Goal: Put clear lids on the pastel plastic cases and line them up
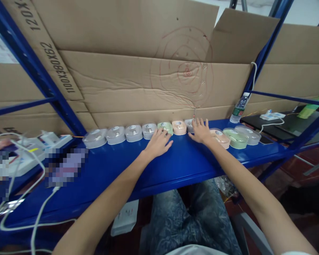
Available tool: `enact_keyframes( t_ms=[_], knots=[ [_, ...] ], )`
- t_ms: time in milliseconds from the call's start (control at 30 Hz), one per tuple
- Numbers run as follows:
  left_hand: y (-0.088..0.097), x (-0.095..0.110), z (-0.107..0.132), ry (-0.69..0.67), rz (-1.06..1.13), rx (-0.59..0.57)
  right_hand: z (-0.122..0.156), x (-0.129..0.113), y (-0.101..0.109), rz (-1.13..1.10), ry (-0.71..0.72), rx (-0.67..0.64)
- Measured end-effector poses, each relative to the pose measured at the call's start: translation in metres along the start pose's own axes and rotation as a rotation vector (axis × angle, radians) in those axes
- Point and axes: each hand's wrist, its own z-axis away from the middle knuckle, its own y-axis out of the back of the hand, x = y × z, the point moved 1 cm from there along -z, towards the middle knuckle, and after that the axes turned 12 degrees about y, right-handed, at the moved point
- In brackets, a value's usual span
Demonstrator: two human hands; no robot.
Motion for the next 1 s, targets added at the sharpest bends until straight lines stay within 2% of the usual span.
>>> enact_keyframes(
  t_ms=[100,200,300,433,533,600,700,767,867,1000],
  knots=[
    [0.001,-0.018,0.005,0.086,0.065,0.004,-0.013,-0.008,-0.008,0.006,-0.047,-0.104],
    [0.001,-0.027,0.003,0.177,0.168,0.035,-0.006,-0.018,-0.004,0.055,-0.051,-0.066],
    [0.002,-0.031,-0.002,0.218,0.25,0.066,0.014,-0.035,0.011,0.064,-0.054,0.009],
    [0.007,-0.031,-0.004,0.204,0.34,0.082,0.047,-0.06,0.035,0.047,-0.044,0.022],
    [0.014,-0.026,0.005,0.165,0.432,0.05,0.073,-0.074,0.049,0.011,0.034,0.059],
    [0.021,-0.024,0.016,0.121,0.503,-0.006,0.088,-0.079,0.056,-0.107,0.164,0.125],
    [0.031,-0.023,0.039,0.055,0.605,-0.139,0.101,-0.083,0.061,-0.448,0.401,0.22],
    [0.034,-0.024,0.054,0.049,0.684,-0.235,0.101,-0.085,0.06,-0.673,0.506,0.264],
    [0.034,-0.022,0.068,0.082,0.753,-0.323,0.093,-0.087,0.051,-0.847,0.548,0.309],
    [0.029,-0.015,0.072,0.122,0.718,-0.304,0.08,-0.089,0.035,-0.955,0.551,0.31]
  ],
)
